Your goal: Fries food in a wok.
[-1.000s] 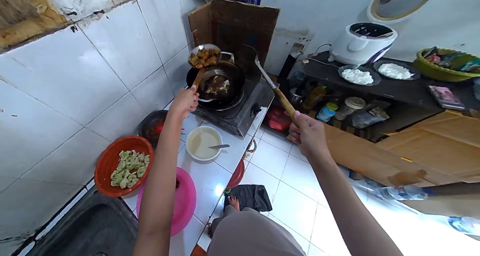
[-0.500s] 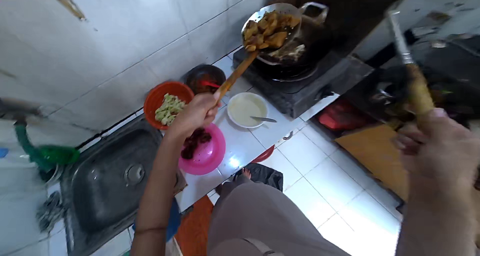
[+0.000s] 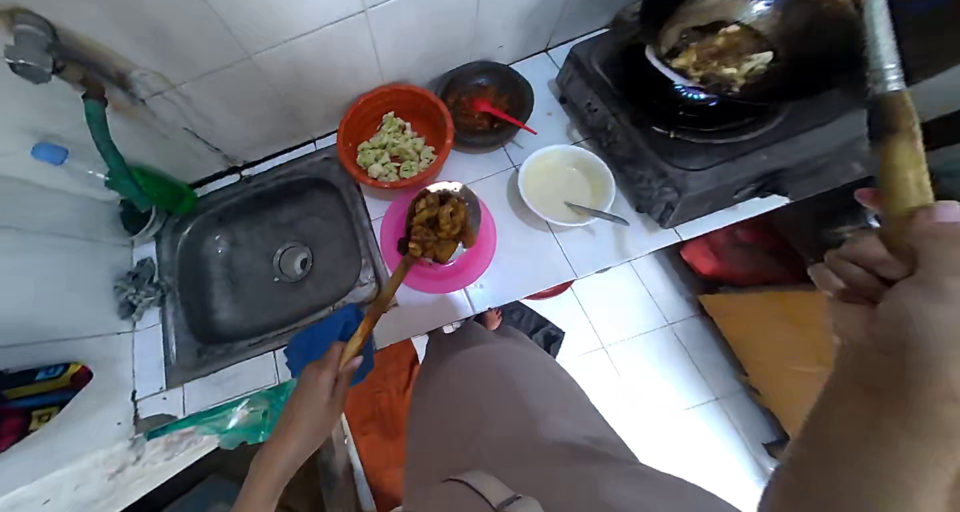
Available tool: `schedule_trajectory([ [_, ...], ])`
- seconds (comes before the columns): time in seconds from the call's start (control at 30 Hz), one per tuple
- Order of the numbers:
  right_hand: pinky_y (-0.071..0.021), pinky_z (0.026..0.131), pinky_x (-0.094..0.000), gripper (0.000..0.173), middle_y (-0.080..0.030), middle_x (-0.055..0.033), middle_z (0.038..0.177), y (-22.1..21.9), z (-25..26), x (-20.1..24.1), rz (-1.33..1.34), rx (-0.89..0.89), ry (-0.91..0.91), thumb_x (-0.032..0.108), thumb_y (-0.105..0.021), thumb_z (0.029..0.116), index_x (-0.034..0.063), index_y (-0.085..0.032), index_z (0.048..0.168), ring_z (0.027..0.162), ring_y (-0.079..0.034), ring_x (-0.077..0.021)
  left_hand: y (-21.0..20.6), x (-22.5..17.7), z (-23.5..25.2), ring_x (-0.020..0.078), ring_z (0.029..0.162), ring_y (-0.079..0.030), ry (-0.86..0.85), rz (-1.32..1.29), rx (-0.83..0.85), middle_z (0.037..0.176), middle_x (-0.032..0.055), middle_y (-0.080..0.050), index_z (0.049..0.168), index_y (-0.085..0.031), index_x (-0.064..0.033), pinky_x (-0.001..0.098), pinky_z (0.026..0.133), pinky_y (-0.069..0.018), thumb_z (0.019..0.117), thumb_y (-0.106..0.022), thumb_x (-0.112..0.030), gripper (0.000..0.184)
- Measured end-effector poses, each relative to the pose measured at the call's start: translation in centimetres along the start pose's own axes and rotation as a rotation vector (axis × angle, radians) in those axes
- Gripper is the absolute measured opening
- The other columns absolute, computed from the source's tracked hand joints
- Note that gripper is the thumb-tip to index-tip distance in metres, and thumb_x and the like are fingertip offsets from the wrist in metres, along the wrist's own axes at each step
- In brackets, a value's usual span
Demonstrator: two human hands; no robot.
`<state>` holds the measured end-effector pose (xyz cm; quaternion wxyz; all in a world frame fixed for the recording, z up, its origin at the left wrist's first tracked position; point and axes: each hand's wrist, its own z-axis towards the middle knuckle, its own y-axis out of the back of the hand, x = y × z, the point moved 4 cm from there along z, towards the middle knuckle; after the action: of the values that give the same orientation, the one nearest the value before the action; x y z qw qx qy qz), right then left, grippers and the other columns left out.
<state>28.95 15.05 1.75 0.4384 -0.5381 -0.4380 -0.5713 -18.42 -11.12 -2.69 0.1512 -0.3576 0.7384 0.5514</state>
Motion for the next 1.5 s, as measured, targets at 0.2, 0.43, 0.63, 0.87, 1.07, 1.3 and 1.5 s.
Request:
schedule_trajectory([
  [0.2,-0.0317,0.042,-0.0111,0.031,-0.039,0.0188,0.055,-2.2,-2.7,0.5,-0.017,0.049,0.004,0.025,-0.032,0.1101,0.0172,-0.062,0.113,0.041,-0.032,0.0049,-1.3,0.0,-0.3,0.0459,0.069,-0.069,0.106,0.307,-0.133,0.079,0.0273,-0.066,0.117,-0.059,0.0122,0.0581,0.064,-0.0563,0.1049,-0.056,-0.02,0.034],
  [0.43,-0.0321,0.042,-0.0112,0.031,-0.04,0.0185,0.055,-1.3,-4.9,0.9,-0.058,-0.003,0.004,0.024,-0.031,0.111,0.0165,-0.061,0.109,0.041,-0.033,0.0048,1.1,0.3,-1.9,0.0431,0.061,-0.067,0.046,0.361,-0.293,0.072,0.0244,-0.064,0.115,-0.059,0.0125,0.0569,0.056,-0.0543,0.1045,-0.053,-0.022,0.037],
  [0.63,-0.0316,0.041,-0.0117,0.032,-0.04,0.0179,0.054,-0.3,-5.9,1.2,-0.048,-0.067,-0.002,0.022,-0.03,0.1116,0.0167,-0.059,0.102,0.041,-0.033,0.0045,0.2,-0.3,-1.7,0.0441,0.061,-0.067,0.031,0.356,-0.297,0.073,0.0256,-0.065,0.116,-0.059,0.0124,0.0576,0.056,-0.0542,0.1038,-0.056,-0.02,0.035],
  [0.87,-0.0309,0.04,-0.0113,0.033,-0.038,0.0178,0.052,0.0,-6.7,1.1,-0.037,-0.102,-0.005,0.02,-0.029,0.1115,0.0166,-0.059,0.1,0.039,-0.031,0.0046,-0.6,-0.7,-1.7,0.0408,0.055,-0.066,0.025,0.38,-0.418,0.07,0.0239,-0.063,0.113,-0.059,0.0134,0.054,0.051,-0.0534,0.1031,-0.055,-0.02,0.035],
  [1.07,-0.0303,0.039,-0.012,0.036,-0.037,0.0174,0.05,-0.4,-6.7,0.4,0.015,-0.114,-0.064,0.022,-0.028,0.1122,0.0174,-0.06,0.097,0.038,-0.031,0.0042,-0.8,-1.0,-1.3,0.0451,0.066,-0.068,0.116,0.295,-0.208,0.075,0.0267,-0.065,0.115,-0.059,0.0131,0.0571,0.061,-0.0558,0.1054,-0.055,-0.02,0.035],
  [1.3,-0.0311,0.039,-0.0119,0.035,-0.037,0.0171,0.051,-1.0,-5.7,0.1,0.025,-0.146,-0.084,0.023,-0.027,0.1129,0.0158,-0.06,0.103,0.038,-0.031,0.004,-1.4,-1.6,-0.4,0.0337,0.059,-0.063,0.009,0.137,-0.172,0.069,0.0187,-0.061,0.114,-0.061,0.0092,0.0491,0.057,-0.054,0.1052,-0.053,-0.02,0.032],
  [1.5,-0.0308,0.039,-0.0083,0.041,-0.04,0.0171,0.053,-0.9,-4.4,0.2,0.302,-0.017,-0.147,0.033,-0.02,0.114,0.0157,-0.057,0.115,0.038,-0.032,0.0062,0.7,-2.0,1.0,0.0319,0.055,-0.06,0.031,0.158,-0.357,0.067,0.0182,-0.058,0.113,-0.059,0.0112,0.0489,0.054,-0.0517,0.106,-0.05,-0.022,0.035],
])
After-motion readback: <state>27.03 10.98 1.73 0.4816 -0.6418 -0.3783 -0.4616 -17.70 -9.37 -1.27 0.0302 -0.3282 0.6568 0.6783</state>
